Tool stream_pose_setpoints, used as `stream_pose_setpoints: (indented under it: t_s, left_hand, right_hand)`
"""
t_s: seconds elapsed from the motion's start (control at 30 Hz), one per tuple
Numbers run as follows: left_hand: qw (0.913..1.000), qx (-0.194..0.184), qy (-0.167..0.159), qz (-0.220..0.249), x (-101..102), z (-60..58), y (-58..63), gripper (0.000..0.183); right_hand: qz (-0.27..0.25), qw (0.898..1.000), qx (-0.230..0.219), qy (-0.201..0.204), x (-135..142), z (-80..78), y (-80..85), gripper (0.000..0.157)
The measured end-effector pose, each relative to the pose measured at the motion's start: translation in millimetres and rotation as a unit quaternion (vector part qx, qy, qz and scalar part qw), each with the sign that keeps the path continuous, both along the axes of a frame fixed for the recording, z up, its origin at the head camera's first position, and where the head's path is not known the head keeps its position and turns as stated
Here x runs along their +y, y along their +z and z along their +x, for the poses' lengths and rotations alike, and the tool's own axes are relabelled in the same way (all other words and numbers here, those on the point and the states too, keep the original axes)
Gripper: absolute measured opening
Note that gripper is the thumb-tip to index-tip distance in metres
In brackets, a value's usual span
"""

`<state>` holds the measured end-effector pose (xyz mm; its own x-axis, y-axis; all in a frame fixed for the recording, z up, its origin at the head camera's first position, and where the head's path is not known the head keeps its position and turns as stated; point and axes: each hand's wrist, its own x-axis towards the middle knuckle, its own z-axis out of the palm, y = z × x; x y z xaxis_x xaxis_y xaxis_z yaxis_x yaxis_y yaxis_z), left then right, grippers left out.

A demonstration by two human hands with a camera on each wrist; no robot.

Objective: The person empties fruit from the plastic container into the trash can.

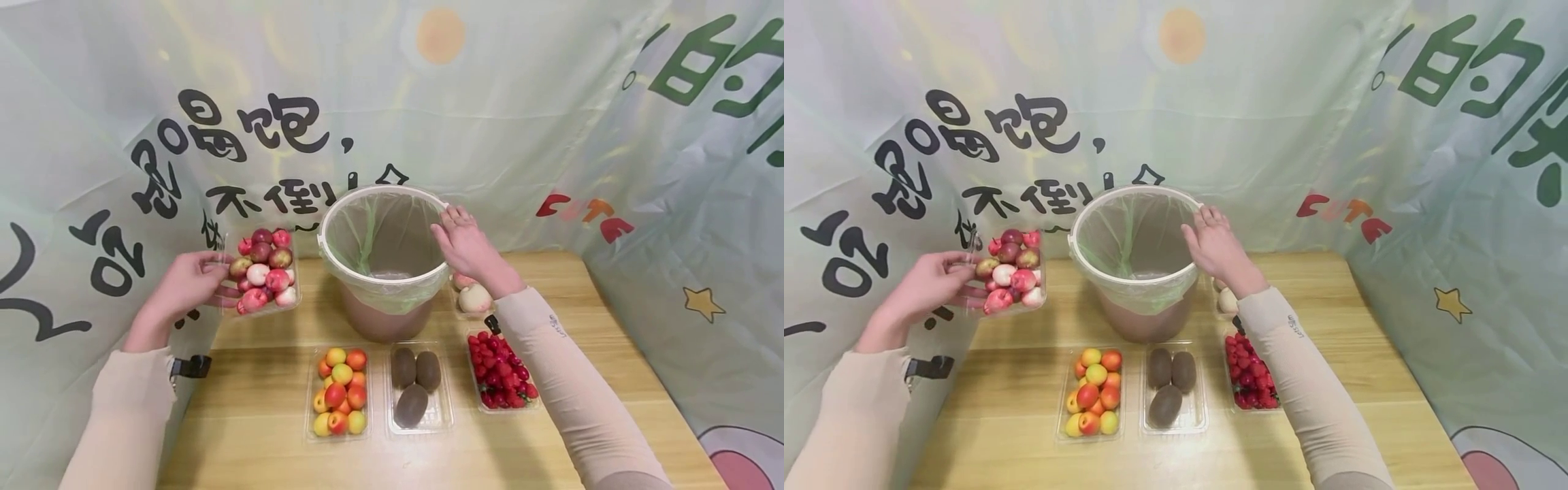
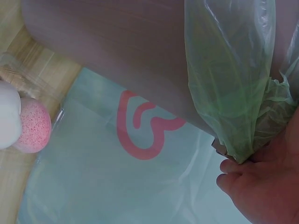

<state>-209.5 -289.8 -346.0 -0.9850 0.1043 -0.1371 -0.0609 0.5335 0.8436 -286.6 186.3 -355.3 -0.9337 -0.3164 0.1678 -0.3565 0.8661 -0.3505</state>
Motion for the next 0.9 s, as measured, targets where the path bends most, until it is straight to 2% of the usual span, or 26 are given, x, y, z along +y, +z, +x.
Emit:
stream_pose_setpoints:
  t_s: [0.43, 0.6, 0.77, 0.9]
  left_hand:
    - [1.0, -0.004, 0.002, 0.005, 26, -34.6, 42.1, 0.048]
    - [0.9997, 0.008, 0.0, 0.024, 43, -45.2, 53.5, 0.047]
    - [0.9994, 0.029, 0.005, 0.017, 61, -56.7, 61.9, 0.042]
    - [0.9995, 0.027, 0.007, 0.016, 76, -64.8, 66.9, 0.039]
  right_hand:
    - [0.006, 1.0, -0.006, -0.005, -1, 2.0, 1.0, 0.065]
    - [0.006, 1.0, -0.007, -0.007, -1, 2.0, 0.4, 0.064]
    - [0.006, 1.0, -0.004, -0.008, 0, 2.8, 1.2, 0.064]
    - [0.004, 1.0, -0.005, -0.008, 0, 2.5, 0.9, 0.065]
